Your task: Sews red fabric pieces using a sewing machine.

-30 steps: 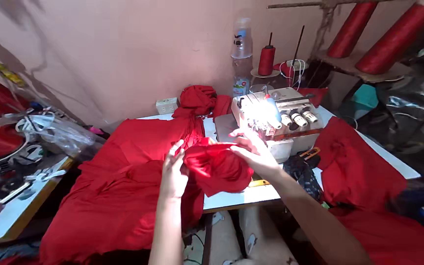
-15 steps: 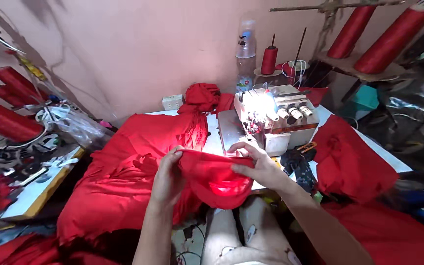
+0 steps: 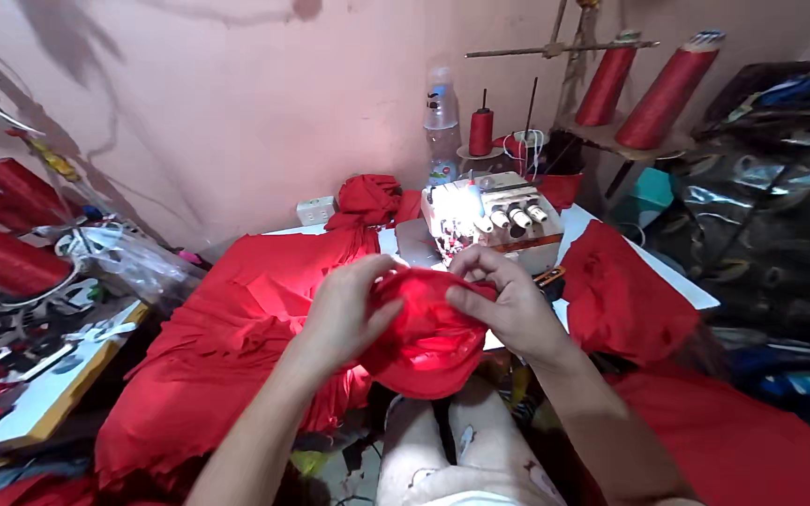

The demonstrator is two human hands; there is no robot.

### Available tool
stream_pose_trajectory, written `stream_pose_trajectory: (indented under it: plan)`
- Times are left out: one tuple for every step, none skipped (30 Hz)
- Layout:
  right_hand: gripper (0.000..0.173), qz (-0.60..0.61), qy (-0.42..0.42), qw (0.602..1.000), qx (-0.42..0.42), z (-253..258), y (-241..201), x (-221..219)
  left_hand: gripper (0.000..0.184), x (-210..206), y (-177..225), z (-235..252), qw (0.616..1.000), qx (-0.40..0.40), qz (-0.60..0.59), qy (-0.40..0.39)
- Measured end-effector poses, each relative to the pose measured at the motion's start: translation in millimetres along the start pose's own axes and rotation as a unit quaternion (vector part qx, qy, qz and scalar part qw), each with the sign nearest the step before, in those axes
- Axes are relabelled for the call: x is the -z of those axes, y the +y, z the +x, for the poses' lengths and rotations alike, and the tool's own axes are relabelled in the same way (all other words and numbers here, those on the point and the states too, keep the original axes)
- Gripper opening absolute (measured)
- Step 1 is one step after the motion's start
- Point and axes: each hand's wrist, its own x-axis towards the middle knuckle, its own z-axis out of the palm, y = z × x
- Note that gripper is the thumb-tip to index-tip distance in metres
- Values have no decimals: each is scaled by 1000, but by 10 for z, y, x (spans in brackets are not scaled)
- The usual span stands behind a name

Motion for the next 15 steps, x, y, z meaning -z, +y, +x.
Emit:
stream_pose_trajectory:
  plan:
    - [25, -53, 13, 998, 27, -5, -80, -12, 18, 51, 73, 135, 997, -50, 43, 37]
    - [35, -110, 22, 993, 31, -18, -114, -29, 17, 173, 173, 275, 988, -99, 66, 96]
    - [40, -163, 19, 986, 17, -42, -89, -36, 18, 341, 287, 419, 972, -138, 72, 173]
    - [40, -203, -2, 979, -3, -73, -25, -15, 19, 530, 416, 539, 957, -144, 64, 244]
    - [36, -233, -24, 972, -28, -104, 29, 50, 21, 712, 527, 633, 942, -115, 60, 309]
    - [30, -249, -31, 966, -54, -118, 25, 172, 24, 863, 551, 720, 924, -59, 77, 369]
    - [26, -259, -25, 963, -73, -109, -68, 367, 36, 966, 401, 809, 908, -31, 103, 404]
    - [28, -260, 3, 963, -71, -92, -237, 612, 38, 1019, 25, 943, 883, -106, 141, 434]
    - [31, -244, 41, 968, -53, -85, -481, 864, 36, 1066, -471, 1122, 852, -259, 157, 427]
    - [35, -211, 89, 973, -27, -92, -759, 1073, 35, 1028, -708, 1272, 840, -345, 140, 394]
    - [38, -172, 136, 976, 0, -107, -1040, 1219, 33, 900, -656, 1334, 858, -361, 96, 352]
    - [40, -150, 171, 973, 28, -130, -1299, 1307, 28, 749, -313, 1263, 910, -292, 28, 293]
    - [40, -159, 202, 965, 54, -162, -1509, 1331, 25, 622, 200, 1156, 956, -167, -51, 235]
    - [38, -200, 216, 953, 72, -210, -1661, 1329, 24, 550, 535, 1137, 970, -83, -124, 192]
    - [36, -265, 199, 940, 87, -276, -1758, 1346, 18, 504, 624, 1198, 963, -69, -201, 164]
